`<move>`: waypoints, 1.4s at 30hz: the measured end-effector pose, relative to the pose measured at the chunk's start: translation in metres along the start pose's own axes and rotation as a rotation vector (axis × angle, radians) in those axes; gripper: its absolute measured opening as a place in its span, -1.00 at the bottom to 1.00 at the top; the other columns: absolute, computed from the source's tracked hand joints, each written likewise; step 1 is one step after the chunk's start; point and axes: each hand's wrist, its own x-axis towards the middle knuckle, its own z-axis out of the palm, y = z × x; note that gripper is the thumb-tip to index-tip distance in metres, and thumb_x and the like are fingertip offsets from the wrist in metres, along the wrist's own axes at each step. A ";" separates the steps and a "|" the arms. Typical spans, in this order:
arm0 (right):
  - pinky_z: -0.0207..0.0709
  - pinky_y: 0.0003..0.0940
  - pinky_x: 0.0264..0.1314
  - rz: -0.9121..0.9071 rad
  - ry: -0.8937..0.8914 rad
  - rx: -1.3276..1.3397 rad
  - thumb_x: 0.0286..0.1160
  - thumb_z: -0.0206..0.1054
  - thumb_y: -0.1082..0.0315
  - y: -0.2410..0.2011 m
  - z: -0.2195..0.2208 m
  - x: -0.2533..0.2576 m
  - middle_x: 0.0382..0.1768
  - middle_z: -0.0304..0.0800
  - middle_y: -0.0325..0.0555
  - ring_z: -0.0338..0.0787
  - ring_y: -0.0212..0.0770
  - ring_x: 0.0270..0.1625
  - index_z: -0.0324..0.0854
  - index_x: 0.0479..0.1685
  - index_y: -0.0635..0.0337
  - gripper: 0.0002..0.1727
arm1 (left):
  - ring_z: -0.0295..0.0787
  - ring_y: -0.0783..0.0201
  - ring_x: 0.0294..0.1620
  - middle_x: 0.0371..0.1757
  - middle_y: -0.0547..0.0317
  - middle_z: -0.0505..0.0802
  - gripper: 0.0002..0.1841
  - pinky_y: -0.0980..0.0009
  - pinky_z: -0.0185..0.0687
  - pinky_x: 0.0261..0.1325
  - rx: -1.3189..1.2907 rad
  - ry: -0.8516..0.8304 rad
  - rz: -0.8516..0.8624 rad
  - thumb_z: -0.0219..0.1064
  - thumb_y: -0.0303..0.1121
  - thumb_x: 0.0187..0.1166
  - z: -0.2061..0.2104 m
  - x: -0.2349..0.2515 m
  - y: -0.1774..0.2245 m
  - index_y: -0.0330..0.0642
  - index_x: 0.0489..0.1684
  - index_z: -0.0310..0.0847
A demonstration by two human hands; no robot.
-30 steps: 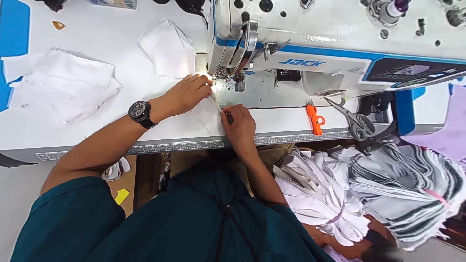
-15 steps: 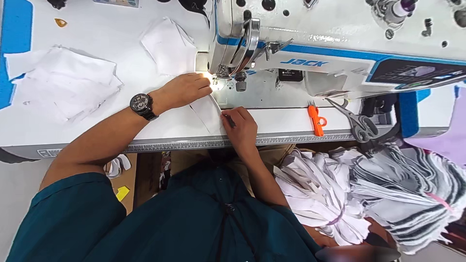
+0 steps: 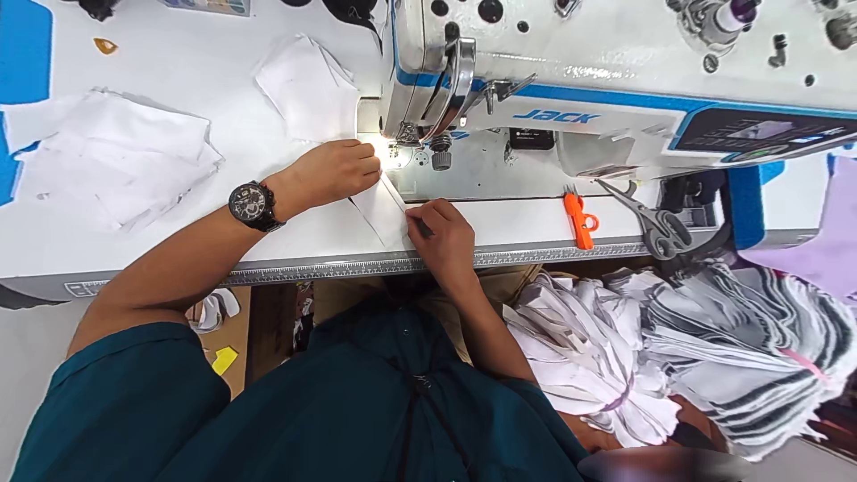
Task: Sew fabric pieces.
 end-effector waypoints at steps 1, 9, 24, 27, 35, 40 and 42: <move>0.71 -0.30 -0.15 -0.013 -0.021 -0.012 0.49 0.39 0.26 0.000 -0.002 0.000 -0.24 0.89 -0.20 0.86 -0.22 -0.17 0.92 -0.23 -0.01 -0.83 | 0.79 -0.15 -0.05 -0.12 -0.22 0.81 -0.79 0.08 0.68 -0.04 -0.003 -0.046 -0.065 0.10 -0.74 0.60 -0.004 0.001 0.008 -0.50 -0.07 0.69; 0.51 -0.10 0.35 -0.309 -0.189 -0.008 0.66 0.25 -0.16 0.011 -0.008 -0.008 0.35 0.81 -0.19 0.72 -0.08 0.38 0.83 0.21 -0.06 -0.52 | 0.58 -0.17 0.59 0.55 -0.36 0.62 -0.57 0.12 0.46 0.63 -0.016 -0.093 -0.347 -0.02 -0.67 0.70 0.008 0.006 0.046 -0.54 0.53 0.43; 0.35 -0.06 0.56 -0.323 -0.262 -0.061 0.67 0.14 -0.28 0.008 -0.006 -0.002 0.58 0.64 -0.28 0.58 -0.10 0.57 0.73 0.37 -0.07 -0.40 | 0.59 -0.08 0.60 0.52 -0.23 0.68 -0.58 0.14 0.44 0.66 -0.157 0.003 -0.382 0.05 -0.67 0.68 0.011 0.006 0.028 -0.42 0.47 0.57; 0.37 -0.02 0.53 -0.318 -0.263 -0.060 0.67 0.14 -0.27 0.008 -0.005 0.001 0.54 0.68 -0.25 0.61 -0.07 0.53 0.75 0.33 -0.04 -0.40 | 0.61 -0.08 0.58 0.49 -0.20 0.71 -0.57 0.10 0.44 0.66 -0.184 0.030 -0.374 0.05 -0.66 0.66 0.015 0.004 0.022 -0.33 0.46 0.61; 0.42 -0.05 0.45 -0.326 -0.269 -0.007 0.66 0.18 -0.25 0.012 -0.003 0.021 0.44 0.76 -0.31 0.68 -0.09 0.40 0.82 0.18 -0.06 -0.45 | 0.58 -0.16 0.54 0.36 -0.15 0.77 -0.61 -0.05 0.40 0.62 -0.218 0.063 -0.362 0.07 -0.61 0.66 0.015 0.002 0.016 -0.20 0.30 0.73; 0.41 -0.04 0.43 -0.335 -0.281 -0.064 0.66 0.16 -0.26 0.013 0.001 0.037 0.48 0.72 -0.27 0.65 -0.07 0.41 0.79 0.21 -0.02 -0.43 | 0.61 -0.16 0.50 0.32 -0.14 0.79 -0.63 -0.04 0.41 0.61 -0.199 0.065 -0.365 0.07 -0.62 0.66 0.014 0.003 0.015 -0.22 0.25 0.75; 0.41 -0.04 0.42 -0.342 -0.274 -0.115 0.67 0.16 -0.25 0.011 0.004 0.042 0.47 0.70 -0.20 0.65 -0.04 0.41 0.77 0.23 0.02 -0.42 | 0.63 -0.14 0.50 0.30 -0.12 0.80 -0.63 -0.03 0.41 0.61 -0.186 0.068 -0.364 0.06 -0.61 0.67 0.014 0.003 0.015 -0.22 0.24 0.75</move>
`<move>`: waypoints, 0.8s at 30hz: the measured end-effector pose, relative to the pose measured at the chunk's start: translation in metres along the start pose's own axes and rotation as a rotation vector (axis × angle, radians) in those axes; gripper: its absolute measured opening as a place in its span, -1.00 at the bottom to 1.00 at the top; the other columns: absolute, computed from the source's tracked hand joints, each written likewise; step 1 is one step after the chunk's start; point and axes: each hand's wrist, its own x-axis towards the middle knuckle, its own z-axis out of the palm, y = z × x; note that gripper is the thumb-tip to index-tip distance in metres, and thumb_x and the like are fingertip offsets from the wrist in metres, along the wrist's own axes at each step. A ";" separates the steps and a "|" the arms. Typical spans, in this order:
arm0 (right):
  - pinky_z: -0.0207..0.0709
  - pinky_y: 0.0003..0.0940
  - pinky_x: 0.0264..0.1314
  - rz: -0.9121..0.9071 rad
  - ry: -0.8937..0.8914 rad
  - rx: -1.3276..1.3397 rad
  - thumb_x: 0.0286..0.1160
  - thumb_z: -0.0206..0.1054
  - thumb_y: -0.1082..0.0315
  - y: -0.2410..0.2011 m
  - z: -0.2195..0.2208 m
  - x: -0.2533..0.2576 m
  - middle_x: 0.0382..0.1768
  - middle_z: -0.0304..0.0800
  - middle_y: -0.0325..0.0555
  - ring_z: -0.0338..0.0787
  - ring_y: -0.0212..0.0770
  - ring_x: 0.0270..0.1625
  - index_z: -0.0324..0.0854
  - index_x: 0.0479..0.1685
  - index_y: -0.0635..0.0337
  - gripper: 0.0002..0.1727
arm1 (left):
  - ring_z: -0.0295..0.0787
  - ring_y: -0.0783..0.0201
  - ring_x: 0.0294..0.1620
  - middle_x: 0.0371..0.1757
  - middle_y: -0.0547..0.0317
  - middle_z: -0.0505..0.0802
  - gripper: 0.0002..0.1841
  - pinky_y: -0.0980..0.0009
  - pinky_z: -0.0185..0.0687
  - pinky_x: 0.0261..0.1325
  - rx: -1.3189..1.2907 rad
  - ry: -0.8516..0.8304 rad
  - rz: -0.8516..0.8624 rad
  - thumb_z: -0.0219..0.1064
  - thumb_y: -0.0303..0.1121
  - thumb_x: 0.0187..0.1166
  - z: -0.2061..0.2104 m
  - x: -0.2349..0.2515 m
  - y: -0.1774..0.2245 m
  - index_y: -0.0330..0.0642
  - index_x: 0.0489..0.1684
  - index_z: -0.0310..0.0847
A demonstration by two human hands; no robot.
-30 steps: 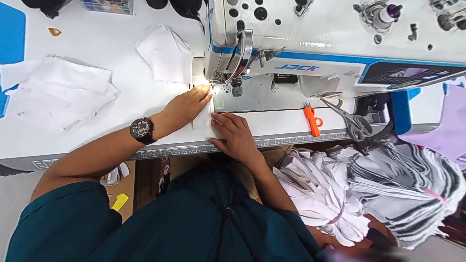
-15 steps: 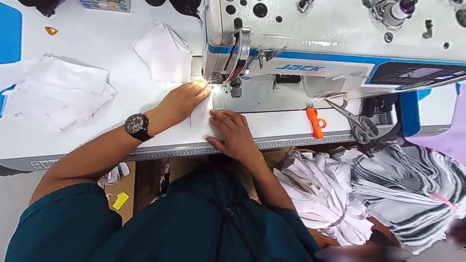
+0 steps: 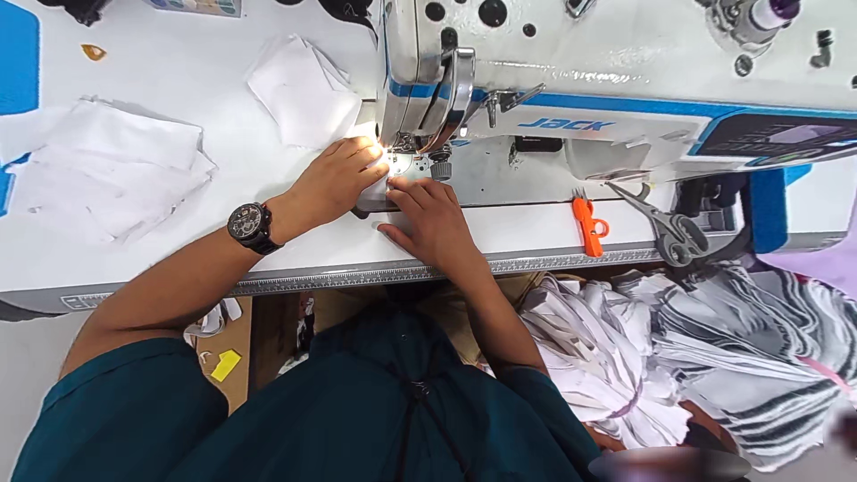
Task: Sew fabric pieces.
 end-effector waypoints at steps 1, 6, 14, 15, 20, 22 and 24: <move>0.43 -0.04 0.39 -0.002 0.012 -0.031 0.67 0.16 -0.24 0.000 0.002 0.003 0.46 0.71 -0.18 0.66 -0.04 0.40 0.77 0.22 0.03 -0.42 | 0.63 -0.14 0.49 0.30 -0.12 0.80 -0.63 -0.03 0.41 0.61 0.003 0.002 0.002 0.06 -0.61 0.67 0.000 0.000 0.000 -0.23 0.24 0.75; 0.43 -0.04 0.39 -0.012 0.071 -0.110 0.66 0.16 -0.23 0.000 0.009 0.009 0.40 0.75 -0.14 0.67 -0.02 0.39 0.78 0.19 0.04 -0.43 | 0.62 -0.13 0.51 0.28 -0.11 0.81 -0.64 0.00 0.41 0.62 -0.015 0.011 -0.011 0.04 -0.60 0.69 0.000 0.000 -0.005 -0.24 0.24 0.74; 0.45 -0.06 0.42 0.014 0.096 -0.038 0.71 0.15 -0.14 0.002 0.012 0.004 0.41 0.76 -0.18 0.69 -0.04 0.38 0.78 0.18 0.02 -0.50 | 0.56 -0.27 0.55 0.36 -0.23 0.76 -0.75 -0.14 0.38 0.60 0.044 0.148 -0.105 0.11 -0.55 0.66 -0.006 0.014 -0.017 -0.36 0.04 0.73; 0.45 -0.06 0.43 0.017 0.098 -0.030 0.72 0.14 -0.13 0.003 0.012 0.004 0.42 0.75 -0.19 0.69 -0.05 0.40 0.78 0.19 0.01 -0.51 | 0.52 -0.29 0.58 0.39 -0.24 0.75 -0.74 -0.18 0.34 0.61 0.082 0.170 -0.139 0.10 -0.51 0.68 -0.009 0.021 -0.020 -0.37 0.08 0.72; 0.46 -0.03 0.40 0.023 0.083 0.016 0.71 0.18 -0.06 0.004 0.010 0.004 0.43 0.74 -0.19 0.65 -0.02 0.43 0.79 0.18 0.01 -0.57 | 0.32 -0.41 0.69 0.46 -0.44 0.63 -0.49 -0.44 -0.18 0.76 0.089 -0.132 -0.430 0.14 -0.11 0.75 -0.028 0.066 -0.042 -0.44 0.34 0.60; 0.48 -0.02 0.39 0.024 0.082 0.031 0.72 0.18 -0.05 0.005 0.009 0.003 0.43 0.74 -0.19 0.65 -0.02 0.45 0.79 0.17 0.01 -0.58 | 0.45 -0.46 0.56 0.34 -0.49 0.68 -0.54 -0.49 0.06 0.62 0.034 -0.156 -0.418 0.36 -0.21 0.59 -0.030 0.077 -0.041 -0.47 0.24 0.64; 0.47 -0.01 0.44 0.027 0.086 0.044 0.73 0.17 -0.05 0.007 0.009 0.001 0.43 0.75 -0.20 0.64 -0.02 0.48 0.79 0.17 0.01 -0.57 | 0.55 -0.44 0.43 0.23 -0.46 0.72 -0.59 -0.41 0.30 0.48 -0.017 -0.076 -0.362 0.46 -0.30 0.46 -0.029 0.081 -0.038 -0.47 0.13 0.70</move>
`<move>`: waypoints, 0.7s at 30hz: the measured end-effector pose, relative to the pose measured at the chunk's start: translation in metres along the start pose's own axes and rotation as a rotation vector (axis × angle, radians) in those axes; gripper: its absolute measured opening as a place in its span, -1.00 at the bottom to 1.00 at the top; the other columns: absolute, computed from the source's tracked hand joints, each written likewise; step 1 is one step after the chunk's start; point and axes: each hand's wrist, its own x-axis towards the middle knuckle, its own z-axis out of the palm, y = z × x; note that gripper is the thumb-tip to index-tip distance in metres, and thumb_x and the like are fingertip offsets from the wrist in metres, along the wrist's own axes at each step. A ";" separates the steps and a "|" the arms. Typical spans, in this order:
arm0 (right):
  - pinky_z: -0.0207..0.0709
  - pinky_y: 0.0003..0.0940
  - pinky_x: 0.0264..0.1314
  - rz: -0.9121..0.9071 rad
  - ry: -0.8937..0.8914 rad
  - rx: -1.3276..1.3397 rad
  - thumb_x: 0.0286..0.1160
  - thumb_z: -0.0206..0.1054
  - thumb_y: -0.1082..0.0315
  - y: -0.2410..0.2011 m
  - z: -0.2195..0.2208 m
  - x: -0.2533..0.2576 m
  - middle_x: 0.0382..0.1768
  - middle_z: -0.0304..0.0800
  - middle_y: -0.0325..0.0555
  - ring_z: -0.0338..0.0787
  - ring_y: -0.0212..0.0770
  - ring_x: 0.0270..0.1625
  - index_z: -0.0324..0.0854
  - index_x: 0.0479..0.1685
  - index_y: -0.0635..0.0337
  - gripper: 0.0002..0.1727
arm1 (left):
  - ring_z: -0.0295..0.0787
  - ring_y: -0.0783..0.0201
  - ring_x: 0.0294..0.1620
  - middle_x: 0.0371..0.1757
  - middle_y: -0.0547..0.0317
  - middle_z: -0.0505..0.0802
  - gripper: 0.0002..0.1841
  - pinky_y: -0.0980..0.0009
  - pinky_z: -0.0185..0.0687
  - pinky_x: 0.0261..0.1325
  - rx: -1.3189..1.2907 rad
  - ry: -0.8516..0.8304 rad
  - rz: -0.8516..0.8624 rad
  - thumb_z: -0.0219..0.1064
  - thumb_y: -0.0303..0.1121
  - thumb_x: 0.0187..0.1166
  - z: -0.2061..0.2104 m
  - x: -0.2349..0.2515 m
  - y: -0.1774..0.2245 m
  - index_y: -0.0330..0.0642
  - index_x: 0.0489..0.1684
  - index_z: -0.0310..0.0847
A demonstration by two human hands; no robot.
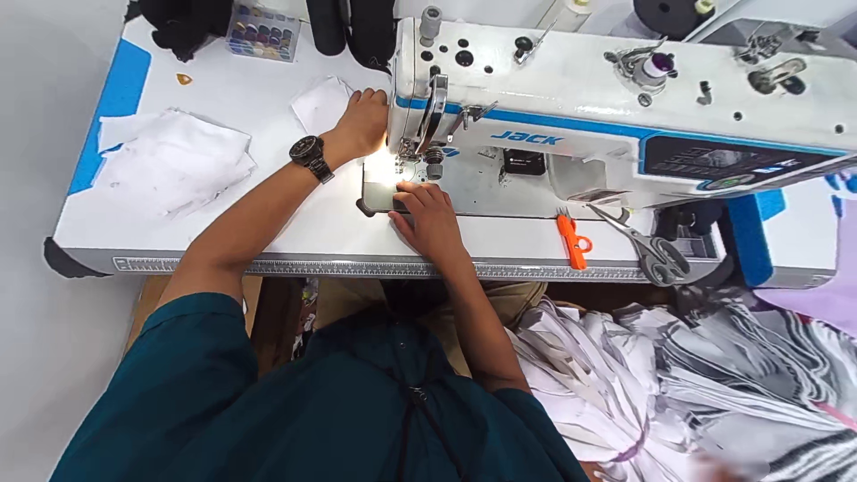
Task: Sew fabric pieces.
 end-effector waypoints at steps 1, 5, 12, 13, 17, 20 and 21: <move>0.47 -0.01 0.46 -0.002 0.009 0.006 0.73 0.17 -0.05 0.001 0.001 -0.001 0.42 0.75 -0.20 0.64 -0.02 0.48 0.79 0.17 0.01 -0.58 | 0.60 -0.39 0.39 0.21 -0.42 0.75 -0.60 -0.31 0.38 0.48 -0.048 0.052 0.023 0.48 -0.30 0.44 0.000 0.001 0.000 -0.46 0.11 0.72; 0.47 0.00 0.44 -0.014 0.031 0.028 0.71 0.19 -0.04 0.002 0.001 -0.005 0.41 0.76 -0.19 0.65 -0.01 0.48 0.81 0.13 0.01 -0.59 | 0.73 -0.08 0.30 0.13 -0.30 0.81 -0.71 0.00 0.55 0.46 -0.381 0.209 -0.017 0.34 -0.37 0.60 -0.021 -0.008 -0.010 -0.49 0.04 0.69; 0.46 0.04 0.45 -0.007 -0.005 0.039 0.74 0.13 -0.06 0.002 -0.001 -0.006 0.44 0.75 -0.19 0.64 0.01 0.50 0.81 0.15 0.00 -0.56 | 0.82 0.38 -0.15 -0.12 0.18 0.78 -0.68 0.31 0.81 0.02 -0.655 0.640 -0.365 0.30 -0.33 0.68 -0.110 -0.100 -0.054 -0.33 0.22 0.40; 0.46 0.04 0.45 -0.005 -0.012 0.039 0.74 0.12 -0.07 0.003 -0.001 -0.006 0.44 0.74 -0.19 0.63 0.01 0.51 0.80 0.16 -0.01 -0.56 | 0.82 0.31 -0.05 -0.01 0.06 0.80 -0.60 0.27 0.79 0.10 -0.469 0.630 -0.507 0.32 -0.29 0.66 -0.119 -0.120 -0.064 -0.36 0.31 0.42; 0.44 0.05 0.45 0.004 -0.023 0.018 0.75 0.10 -0.07 0.002 -0.001 -0.005 0.44 0.74 -0.21 0.61 0.01 0.52 0.80 0.15 -0.03 -0.55 | 0.41 -0.60 0.53 0.45 -0.67 0.55 -0.47 -0.49 0.27 0.49 0.085 0.452 -0.713 0.31 -0.25 0.64 -0.110 -0.149 -0.071 -0.52 0.44 0.49; 0.44 0.06 0.44 0.004 -0.020 0.007 0.75 0.12 -0.05 0.000 0.000 -0.003 0.42 0.74 -0.19 0.62 0.02 0.51 0.80 0.14 -0.02 -0.58 | 0.52 -0.44 0.47 0.36 -0.52 0.63 -0.26 -0.31 0.44 0.47 0.037 0.317 -0.483 0.33 0.17 0.58 -0.061 -0.114 -0.018 -0.49 0.30 0.57; 0.44 0.06 0.45 0.001 -0.019 0.012 0.74 0.13 -0.04 0.001 0.000 -0.004 0.42 0.74 -0.19 0.62 0.01 0.51 0.80 0.14 -0.02 -0.58 | 0.53 -0.43 0.45 0.35 -0.50 0.63 -0.17 -0.29 0.47 0.42 0.055 0.301 -0.426 0.32 0.27 0.52 -0.039 -0.099 0.001 -0.51 0.26 0.57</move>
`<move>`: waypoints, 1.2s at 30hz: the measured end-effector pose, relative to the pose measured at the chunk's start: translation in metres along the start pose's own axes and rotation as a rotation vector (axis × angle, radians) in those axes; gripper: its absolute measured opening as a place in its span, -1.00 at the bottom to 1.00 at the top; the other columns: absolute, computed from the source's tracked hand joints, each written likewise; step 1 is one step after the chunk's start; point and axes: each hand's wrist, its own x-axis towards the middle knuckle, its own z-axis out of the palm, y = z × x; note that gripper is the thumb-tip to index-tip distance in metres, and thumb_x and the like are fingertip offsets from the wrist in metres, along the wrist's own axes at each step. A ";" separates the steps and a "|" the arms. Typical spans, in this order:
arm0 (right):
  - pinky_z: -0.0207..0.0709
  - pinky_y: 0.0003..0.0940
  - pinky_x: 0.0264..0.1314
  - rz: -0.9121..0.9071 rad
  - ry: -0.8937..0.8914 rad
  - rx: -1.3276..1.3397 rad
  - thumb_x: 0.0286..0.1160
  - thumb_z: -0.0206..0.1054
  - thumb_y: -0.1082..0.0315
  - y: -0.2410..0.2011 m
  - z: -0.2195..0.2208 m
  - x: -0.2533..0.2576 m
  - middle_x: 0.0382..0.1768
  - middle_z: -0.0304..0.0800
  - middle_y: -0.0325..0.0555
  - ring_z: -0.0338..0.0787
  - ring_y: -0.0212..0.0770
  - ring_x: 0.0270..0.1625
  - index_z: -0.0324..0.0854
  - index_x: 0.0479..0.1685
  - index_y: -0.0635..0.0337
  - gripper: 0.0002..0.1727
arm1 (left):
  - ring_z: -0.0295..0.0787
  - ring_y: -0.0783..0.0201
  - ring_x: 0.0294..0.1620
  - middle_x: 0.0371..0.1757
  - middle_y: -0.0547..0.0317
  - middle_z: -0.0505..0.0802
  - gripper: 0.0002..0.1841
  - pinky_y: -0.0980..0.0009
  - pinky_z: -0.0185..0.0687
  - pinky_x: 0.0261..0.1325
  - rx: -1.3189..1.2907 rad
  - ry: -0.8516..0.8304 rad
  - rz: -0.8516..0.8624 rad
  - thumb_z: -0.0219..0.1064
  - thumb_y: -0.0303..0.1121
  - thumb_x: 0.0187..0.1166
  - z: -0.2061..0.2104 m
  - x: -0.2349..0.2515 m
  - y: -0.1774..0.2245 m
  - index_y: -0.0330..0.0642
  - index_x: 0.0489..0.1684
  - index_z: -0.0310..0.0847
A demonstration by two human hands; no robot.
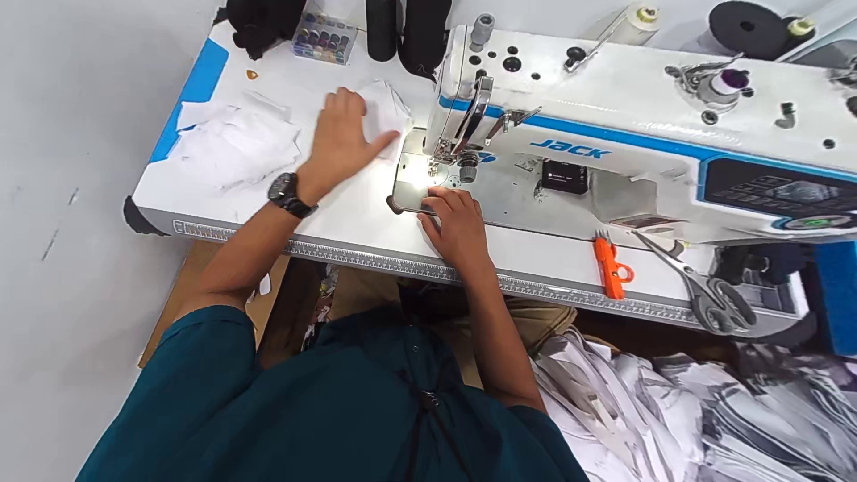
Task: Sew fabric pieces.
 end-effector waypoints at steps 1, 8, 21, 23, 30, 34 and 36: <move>0.45 0.05 0.44 -0.002 0.002 0.011 0.74 0.14 -0.03 0.001 0.000 0.000 0.43 0.74 -0.19 0.62 0.00 0.51 0.80 0.14 -0.01 -0.59 | 0.51 -0.44 0.46 0.37 -0.51 0.62 -0.13 -0.29 0.49 0.36 0.066 0.007 0.054 0.29 0.31 0.50 0.019 0.001 0.018 -0.54 0.24 0.57; 0.53 -0.01 0.40 0.030 0.076 0.090 0.73 0.21 0.03 0.003 -0.003 -0.004 0.29 0.83 -0.16 0.71 -0.03 0.40 0.83 0.07 0.03 -0.64 | 0.73 -0.34 0.08 -0.01 -0.36 0.76 -0.72 -0.33 0.60 0.06 -0.036 -0.313 0.131 0.25 -0.32 0.65 0.004 0.004 0.014 -0.46 -0.18 0.70; 0.52 -0.03 0.36 0.013 0.071 0.060 0.71 0.24 0.07 0.002 0.001 0.001 0.28 0.82 -0.18 0.70 -0.05 0.38 0.82 0.07 0.01 -0.68 | 0.61 -0.36 0.24 0.15 -0.43 0.69 -0.65 -0.18 0.55 0.24 -0.094 -0.099 0.260 0.34 -0.25 0.55 0.056 0.021 0.003 -0.51 -0.20 0.68; 0.54 -0.05 0.37 0.015 0.112 0.125 0.69 0.27 0.08 0.003 -0.001 0.002 0.29 0.82 -0.12 0.71 -0.04 0.38 0.81 0.11 0.06 -0.68 | 0.70 -0.08 -0.03 -0.06 -0.23 0.74 -0.78 -0.01 0.64 0.07 -0.292 -0.380 0.327 0.34 -0.38 0.55 0.035 0.025 0.002 -0.45 -0.29 0.66; 0.83 -0.30 0.01 0.208 -0.053 1.027 0.49 0.51 0.33 -0.012 -0.014 -0.002 0.14 0.82 0.00 0.89 -0.27 -0.07 0.26 0.68 0.30 -0.24 | 0.68 0.50 -0.49 -0.50 0.26 0.73 -0.88 0.56 0.64 -0.38 -0.968 -1.162 0.225 0.24 -0.53 0.65 0.020 0.015 0.014 -0.23 -0.33 0.56; 0.65 -0.49 -0.39 0.407 0.132 0.709 0.54 0.43 0.36 -0.017 -0.010 -0.002 -0.35 0.83 -0.21 0.71 -0.42 -0.49 0.58 0.38 0.26 -0.56 | 0.54 0.35 -0.54 -0.55 0.18 0.62 -0.82 0.35 0.48 -0.41 -0.559 -0.883 0.332 0.41 -0.40 0.58 0.042 0.027 0.004 -0.25 -0.38 0.55; 0.69 -0.41 -0.37 0.402 0.159 0.458 0.49 0.47 0.26 -0.025 -0.005 -0.004 -0.34 0.85 -0.21 0.75 -0.37 -0.45 0.66 0.31 0.24 -0.56 | 0.62 0.26 -0.42 -0.42 0.10 0.69 -0.81 0.22 0.58 -0.29 -0.465 -0.711 0.390 0.47 -0.36 0.50 0.046 0.023 -0.001 -0.26 -0.25 0.58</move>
